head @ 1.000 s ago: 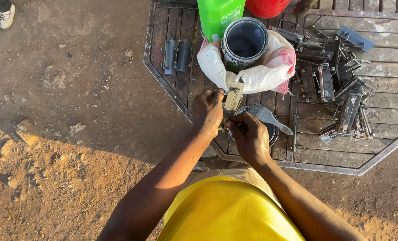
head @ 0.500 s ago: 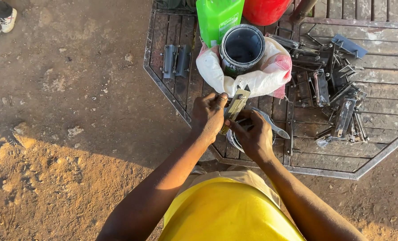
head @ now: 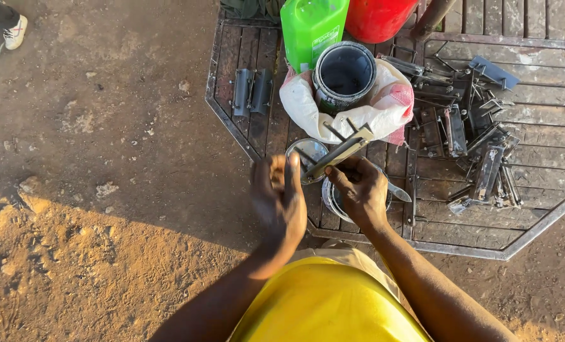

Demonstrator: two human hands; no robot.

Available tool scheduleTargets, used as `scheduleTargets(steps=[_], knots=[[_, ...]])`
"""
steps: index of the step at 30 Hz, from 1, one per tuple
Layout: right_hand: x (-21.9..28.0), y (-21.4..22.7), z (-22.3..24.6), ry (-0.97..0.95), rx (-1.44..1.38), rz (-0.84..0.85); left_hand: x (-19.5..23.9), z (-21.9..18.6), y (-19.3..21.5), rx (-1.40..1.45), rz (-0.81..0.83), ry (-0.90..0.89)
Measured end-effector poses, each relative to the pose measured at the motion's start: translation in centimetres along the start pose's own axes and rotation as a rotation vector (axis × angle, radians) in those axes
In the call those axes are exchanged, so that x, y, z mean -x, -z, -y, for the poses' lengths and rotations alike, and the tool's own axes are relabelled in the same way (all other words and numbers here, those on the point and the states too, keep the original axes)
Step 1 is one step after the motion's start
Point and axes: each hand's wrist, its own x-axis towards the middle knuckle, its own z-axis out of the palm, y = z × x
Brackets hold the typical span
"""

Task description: Painting small metal brackets with black paint using a handheld brush on a metal work table.

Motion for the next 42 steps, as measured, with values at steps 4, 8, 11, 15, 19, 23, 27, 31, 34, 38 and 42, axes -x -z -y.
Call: scheduleTargets(steps=[4,8,11,15,19,23,27,31,34,38,42], knots=[[-1.0,-1.5,0.8,-0.027,-0.191,-0.021,3.8,-0.6,-0.1,0.181,0.131,0.291],[-0.5,-2.7,4.2,-0.118,-0.527,-0.087,3.3,-0.1,-2.2,0.523,0.232,0.662],[-0.2,-3.4,5.2,-0.157,-0.562,-0.088,2.0,-0.7,-2.4,0.618,0.233,0.657],[1.1,-4.1,7.9,-0.201,-0.502,-0.105,1.2,-0.4,-2.6,0.668,0.186,0.664],[1.2,-4.0,7.4,-0.178,-0.505,-0.072,0.7,0.3,-2.5,0.704,0.149,0.673],[1.3,-4.2,7.8,-0.167,-0.466,-0.035,0.3,1.0,-2.4,0.759,0.100,0.687],[1.6,-5.5,7.9,-0.187,-0.453,0.000,-0.3,1.6,-2.1,0.813,0.049,0.701],[2.2,-5.7,6.3,-0.230,-0.388,0.074,-1.3,1.7,-0.8,0.848,0.003,0.715],[3.1,-5.7,4.2,-0.265,-0.281,0.137,-2.4,1.9,0.6,0.778,-0.046,0.753],[3.4,-6.5,-3.4,-0.449,-0.152,0.191,-3.4,5.7,1.1,0.814,-0.145,0.667],[0.3,-7.8,-13.5,-0.240,0.603,0.225,-3.4,11.6,1.2,0.825,-0.177,0.604]])
